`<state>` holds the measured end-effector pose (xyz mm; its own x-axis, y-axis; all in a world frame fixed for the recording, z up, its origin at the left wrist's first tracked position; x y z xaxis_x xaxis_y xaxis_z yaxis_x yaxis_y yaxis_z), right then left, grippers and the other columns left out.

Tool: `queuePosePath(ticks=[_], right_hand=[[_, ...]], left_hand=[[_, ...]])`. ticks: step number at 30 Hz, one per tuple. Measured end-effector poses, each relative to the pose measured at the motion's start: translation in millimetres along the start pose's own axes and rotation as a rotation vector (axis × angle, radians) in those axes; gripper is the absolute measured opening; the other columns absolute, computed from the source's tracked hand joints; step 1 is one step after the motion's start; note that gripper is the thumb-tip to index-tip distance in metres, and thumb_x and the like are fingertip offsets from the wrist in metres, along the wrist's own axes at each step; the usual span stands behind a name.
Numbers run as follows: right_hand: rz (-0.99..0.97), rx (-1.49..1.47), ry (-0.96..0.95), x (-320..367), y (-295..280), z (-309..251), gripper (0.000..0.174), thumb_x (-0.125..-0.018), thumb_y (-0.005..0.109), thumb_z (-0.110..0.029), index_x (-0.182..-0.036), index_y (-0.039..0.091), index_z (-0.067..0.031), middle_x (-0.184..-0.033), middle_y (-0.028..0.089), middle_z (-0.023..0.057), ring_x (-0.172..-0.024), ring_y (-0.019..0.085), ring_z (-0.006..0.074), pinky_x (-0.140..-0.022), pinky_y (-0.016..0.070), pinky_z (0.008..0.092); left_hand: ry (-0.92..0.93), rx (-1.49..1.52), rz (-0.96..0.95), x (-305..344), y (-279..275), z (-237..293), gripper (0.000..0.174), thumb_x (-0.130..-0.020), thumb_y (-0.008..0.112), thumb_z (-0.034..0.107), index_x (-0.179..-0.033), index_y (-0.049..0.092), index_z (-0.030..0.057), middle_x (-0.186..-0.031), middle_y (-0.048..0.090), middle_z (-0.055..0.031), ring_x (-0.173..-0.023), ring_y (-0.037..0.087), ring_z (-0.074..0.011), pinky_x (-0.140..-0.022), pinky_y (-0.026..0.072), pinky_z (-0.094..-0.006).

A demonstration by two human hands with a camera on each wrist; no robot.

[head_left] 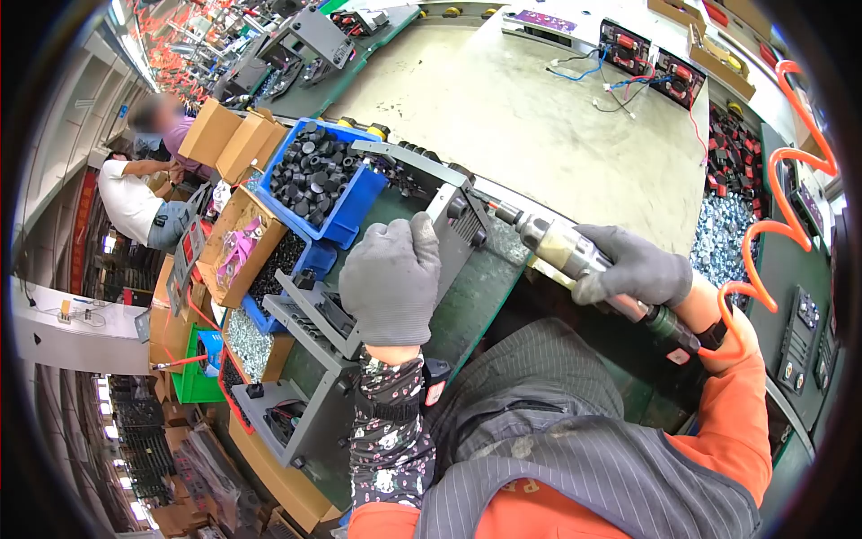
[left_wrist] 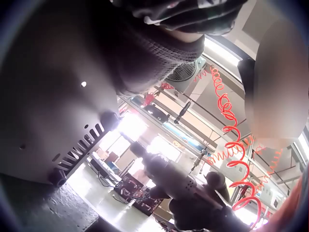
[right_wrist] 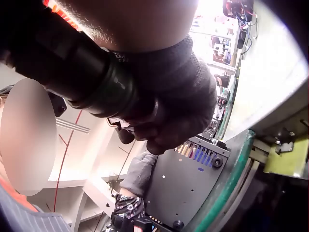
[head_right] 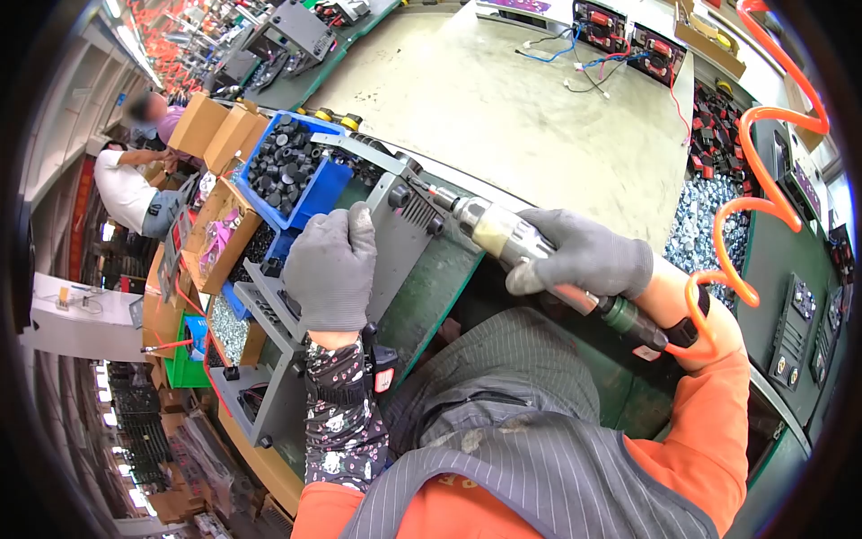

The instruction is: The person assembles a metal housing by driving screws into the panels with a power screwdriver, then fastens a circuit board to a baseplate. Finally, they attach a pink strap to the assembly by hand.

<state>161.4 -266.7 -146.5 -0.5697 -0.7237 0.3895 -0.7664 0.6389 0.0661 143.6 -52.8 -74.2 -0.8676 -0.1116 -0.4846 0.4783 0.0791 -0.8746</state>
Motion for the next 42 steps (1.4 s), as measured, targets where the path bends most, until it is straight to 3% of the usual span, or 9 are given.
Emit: queuePosePath(ticks=[7, 10, 15, 19, 21, 22, 24, 27, 42], right_hand=[[0.062, 0.178, -0.087, -3, -4, -17, 0.055, -0.07, 0.075, -0.019, -0.117, 0.053, 0.0006, -0.09, 0.062, 0.0056, -0.084, 0.056, 0.0147, -0.077, 0.0463, 0.0294], [0.089, 0.385, -0.093, -2, -5, -23, 0.055, -0.069, 0.076, -0.019, -0.115, 0.054, 0.0002, -0.088, 0.062, 0.0049, -0.081, 0.055, 0.0128, -0.074, 0.0471, 0.029], [0.1, 0.144, -0.083, -4, -3, -12, 0.048, -0.068, 0.073, -0.011, -0.111, 0.054, 0.0006, -0.08, 0.06, 0.0045, -0.065, 0.057, 0.0101, -0.055, 0.0504, 0.0262], [0.144, 0.194, -0.185, 6, 3, -1, 0.056, -0.06, 0.075, -0.013, -0.111, 0.055, 0.0014, -0.086, 0.059, 0.0025, -0.077, 0.055, 0.0117, -0.069, 0.0478, 0.0271], [0.138, 0.076, -0.135, 14, 11, 15, 0.063, -0.057, 0.078, -0.014, -0.113, 0.055, 0.0022, -0.092, 0.058, 0.0017, -0.085, 0.052, 0.0121, -0.079, 0.0444, 0.0267], [0.124, 0.02, -0.124, 18, 18, 21, 0.066, -0.056, 0.08, -0.015, -0.115, 0.054, 0.0022, -0.092, 0.057, 0.0014, -0.085, 0.051, 0.0119, -0.079, 0.0439, 0.0265], [0.079, -0.046, -0.093, 21, 27, 42, 0.073, -0.055, 0.083, -0.016, -0.118, 0.052, 0.0021, -0.091, 0.056, 0.0006, -0.083, 0.05, 0.0113, -0.077, 0.0434, 0.0259], [0.017, -0.138, -0.093, 22, 41, 62, 0.072, -0.054, 0.085, -0.013, -0.117, 0.052, 0.002, -0.086, 0.055, -0.0007, -0.076, 0.051, 0.009, -0.067, 0.044, 0.025], [-0.2, -0.021, 0.0, 19, 94, 64, 0.067, -0.062, 0.085, -0.021, -0.117, 0.053, 0.0005, -0.082, 0.059, 0.0002, -0.073, 0.052, 0.0082, -0.068, 0.0449, 0.0246]], left_hand=[[0.112, -0.025, 0.139, 1, -4, 5, 0.036, -0.09, 0.051, 0.032, -0.061, 0.052, 0.0089, -0.061, 0.054, -0.0086, -0.053, 0.057, -0.0269, -0.047, 0.0454, -0.0383], [0.108, -0.007, 0.093, 2, -1, 8, 0.034, -0.09, 0.051, 0.031, -0.063, 0.053, 0.0089, -0.063, 0.054, -0.0095, -0.056, 0.057, -0.0281, -0.05, 0.0454, -0.0399], [0.091, 0.095, 0.172, 4, -17, 5, 0.026, -0.087, 0.054, 0.029, -0.069, 0.056, 0.0107, -0.063, 0.055, -0.0088, -0.058, 0.056, -0.0292, -0.05, 0.0446, -0.0411], [0.254, 0.664, 0.135, 40, -26, 25, 0.017, -0.089, 0.052, 0.024, -0.081, 0.062, 0.0118, -0.064, 0.05, -0.0075, -0.06, 0.055, -0.0208, -0.053, 0.0448, -0.0355], [0.017, 1.27, -0.256, 74, 49, 23, 0.017, -0.091, 0.05, 0.023, -0.097, 0.061, 0.0105, -0.071, 0.05, -0.0029, -0.061, 0.05, -0.012, -0.054, 0.0444, -0.0278], [0.019, 1.264, -0.237, 85, 56, 16, 0.017, -0.091, 0.05, 0.023, -0.097, 0.061, 0.0105, -0.071, 0.05, -0.0029, -0.061, 0.05, -0.012, -0.054, 0.0444, -0.0278], [-0.975, 2.017, -0.992, 142, 123, 18, 0.022, -0.094, 0.046, 0.019, -0.11, 0.055, 0.0077, -0.08, 0.05, 0.0012, -0.061, 0.045, -0.0053, -0.051, 0.0419, -0.0195], [-1.179, 2.253, -0.975, 161, 131, 7, 0.026, -0.095, 0.041, 0.014, -0.118, 0.05, 0.0061, -0.084, 0.05, 0.0037, -0.061, 0.043, -0.0027, -0.048, 0.0391, -0.0139], [-1.011, 2.362, -0.644, 165, 113, -20, 0.026, -0.094, 0.053, 0.021, -0.111, 0.057, 0.001, -0.083, 0.053, -0.0004, -0.066, 0.047, -0.0051, -0.048, 0.039, -0.014]])
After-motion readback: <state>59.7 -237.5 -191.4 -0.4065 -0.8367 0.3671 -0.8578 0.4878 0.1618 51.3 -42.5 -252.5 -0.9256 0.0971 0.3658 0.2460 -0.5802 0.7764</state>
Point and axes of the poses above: each hand's wrist, its own x-axis away from the middle knuckle, its own y-axis out of the palm, z = x × y, the point moved 8 cm from there along -x, towards the middle knuckle
